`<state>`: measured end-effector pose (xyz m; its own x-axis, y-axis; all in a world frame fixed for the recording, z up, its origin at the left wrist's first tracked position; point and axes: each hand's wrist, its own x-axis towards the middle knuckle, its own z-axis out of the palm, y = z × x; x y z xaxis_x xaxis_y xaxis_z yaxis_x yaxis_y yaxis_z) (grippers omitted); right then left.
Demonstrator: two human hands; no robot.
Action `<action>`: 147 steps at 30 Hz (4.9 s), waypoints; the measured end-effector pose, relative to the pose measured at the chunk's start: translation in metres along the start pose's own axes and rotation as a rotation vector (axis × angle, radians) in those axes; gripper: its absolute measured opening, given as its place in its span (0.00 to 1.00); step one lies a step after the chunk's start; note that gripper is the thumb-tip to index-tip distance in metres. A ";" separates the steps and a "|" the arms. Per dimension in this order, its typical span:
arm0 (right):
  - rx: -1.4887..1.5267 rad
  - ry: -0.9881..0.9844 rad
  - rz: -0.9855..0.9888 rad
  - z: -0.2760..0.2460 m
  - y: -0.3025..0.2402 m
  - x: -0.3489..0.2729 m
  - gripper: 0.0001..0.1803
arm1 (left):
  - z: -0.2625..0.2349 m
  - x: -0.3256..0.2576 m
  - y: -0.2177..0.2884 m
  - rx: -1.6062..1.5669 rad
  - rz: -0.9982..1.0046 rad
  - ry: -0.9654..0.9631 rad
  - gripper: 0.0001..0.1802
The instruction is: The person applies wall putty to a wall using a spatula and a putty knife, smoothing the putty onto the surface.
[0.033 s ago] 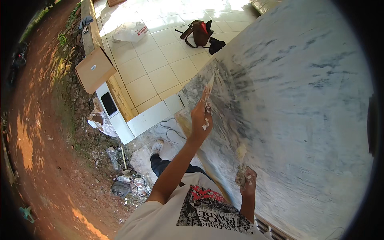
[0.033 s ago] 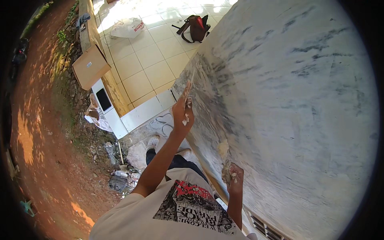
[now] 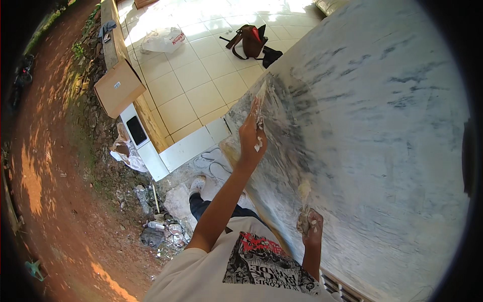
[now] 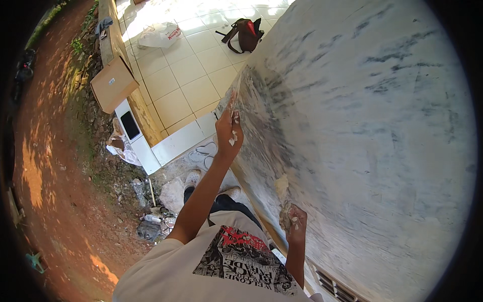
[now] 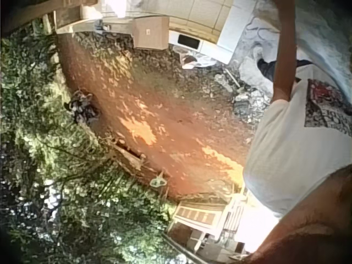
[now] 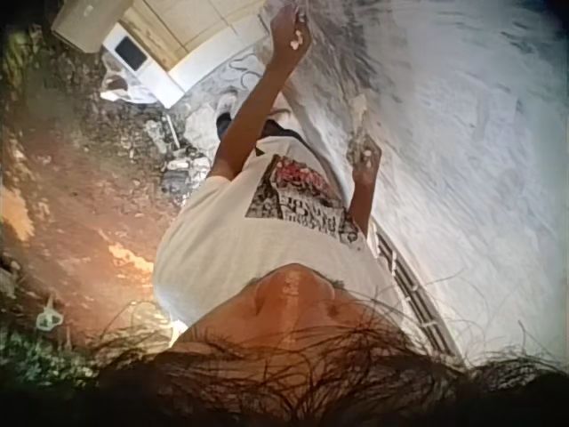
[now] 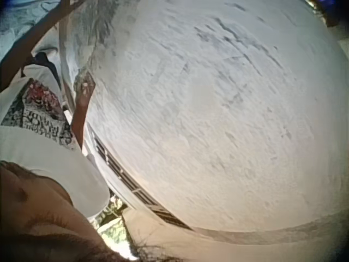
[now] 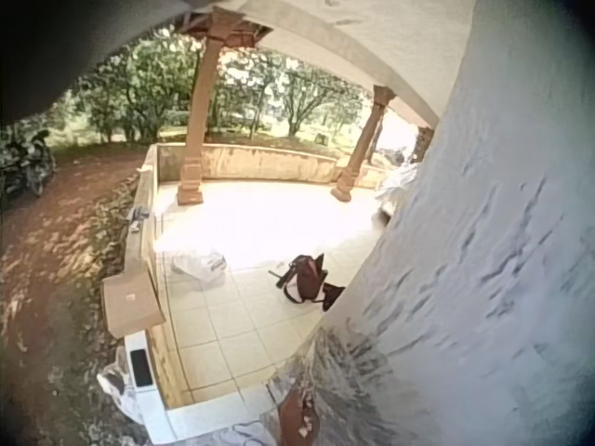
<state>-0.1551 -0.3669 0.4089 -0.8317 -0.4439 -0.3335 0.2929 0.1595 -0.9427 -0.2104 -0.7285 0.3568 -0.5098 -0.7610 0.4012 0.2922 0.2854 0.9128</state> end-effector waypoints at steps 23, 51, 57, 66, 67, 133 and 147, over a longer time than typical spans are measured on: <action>-0.010 -0.194 0.126 -0.028 0.003 -0.007 0.36 | 0.042 0.003 -0.002 0.044 0.125 0.120 0.41; 0.001 0.128 0.020 0.013 -0.010 -0.026 0.28 | -0.009 -0.021 0.019 0.009 -0.056 0.053 0.37; 0.012 0.080 0.059 0.010 -0.008 -0.043 0.28 | 0.034 0.003 0.004 0.092 0.088 0.042 0.39; 0.052 0.165 0.096 0.028 -0.019 -0.041 0.27 | -0.009 -0.074 -0.019 -0.061 -0.149 -0.092 0.33; 0.026 0.116 0.073 0.028 -0.021 -0.039 0.28 | -0.016 -0.044 -0.029 -0.045 -0.093 -0.004 0.31; -0.090 0.131 0.127 -0.006 0.005 -0.062 0.31 | -0.008 0.050 -0.029 -0.019 0.014 0.099 0.30; -0.072 0.117 0.091 0.003 -0.021 -0.035 0.25 | 0.021 -0.071 0.010 -0.149 -0.086 0.108 0.36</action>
<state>-0.1311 -0.3576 0.4403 -0.8536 -0.3199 -0.4112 0.3388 0.2589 -0.9046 -0.1883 -0.6588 0.3390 -0.4502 -0.8393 0.3047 0.3720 0.1339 0.9185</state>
